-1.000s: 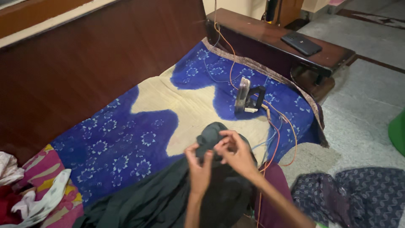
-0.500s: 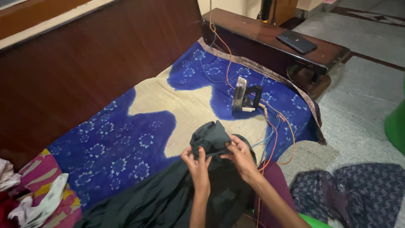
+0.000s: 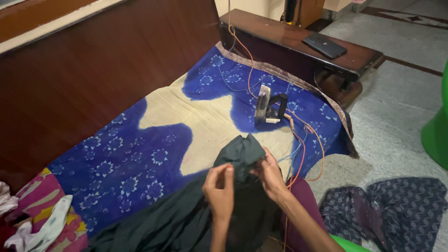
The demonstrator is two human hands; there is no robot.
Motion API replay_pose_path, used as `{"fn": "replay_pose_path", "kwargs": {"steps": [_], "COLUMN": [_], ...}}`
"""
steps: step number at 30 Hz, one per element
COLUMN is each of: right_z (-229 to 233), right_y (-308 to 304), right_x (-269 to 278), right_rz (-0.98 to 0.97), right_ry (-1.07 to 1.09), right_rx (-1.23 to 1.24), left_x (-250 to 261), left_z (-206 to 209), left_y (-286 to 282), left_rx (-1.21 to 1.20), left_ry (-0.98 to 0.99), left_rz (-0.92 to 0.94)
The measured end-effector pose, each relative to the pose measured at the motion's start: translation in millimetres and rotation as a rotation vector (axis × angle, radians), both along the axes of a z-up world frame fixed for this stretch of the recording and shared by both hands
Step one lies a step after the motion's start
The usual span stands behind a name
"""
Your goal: The person irons a dark green shirt and then a blue shirt on a bed. They smooth the fabric with their hands and use an electric iron to press the garments.
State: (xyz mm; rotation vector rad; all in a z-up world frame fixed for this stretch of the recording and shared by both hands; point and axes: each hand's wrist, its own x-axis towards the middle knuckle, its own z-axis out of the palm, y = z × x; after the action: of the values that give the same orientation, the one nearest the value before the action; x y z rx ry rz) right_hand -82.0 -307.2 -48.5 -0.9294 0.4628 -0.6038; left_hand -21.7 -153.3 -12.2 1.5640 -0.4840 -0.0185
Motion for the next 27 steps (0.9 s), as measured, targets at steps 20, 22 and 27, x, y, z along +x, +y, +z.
{"fn": "replay_pose_path", "kwargs": {"steps": [20,22,27], "right_z": [2.1,1.5,4.4], "right_y": [0.4,-0.5,-2.2], "right_x": [-0.9,-3.4,-8.1], "right_rz": [0.057,0.073,0.143], "right_ry": [-0.228,-0.24,-0.229], "right_rx": [0.084,0.082,0.12], "left_x": [-13.1,-11.5,-1.7], "left_z": [19.7,17.3,2.8], "left_y": [4.0,2.9,-0.9], "left_rx": [-0.051,-0.09,-0.226], "left_ry": [0.005,0.012,0.06], "left_rz": [-0.299,-0.329,-0.393]}}
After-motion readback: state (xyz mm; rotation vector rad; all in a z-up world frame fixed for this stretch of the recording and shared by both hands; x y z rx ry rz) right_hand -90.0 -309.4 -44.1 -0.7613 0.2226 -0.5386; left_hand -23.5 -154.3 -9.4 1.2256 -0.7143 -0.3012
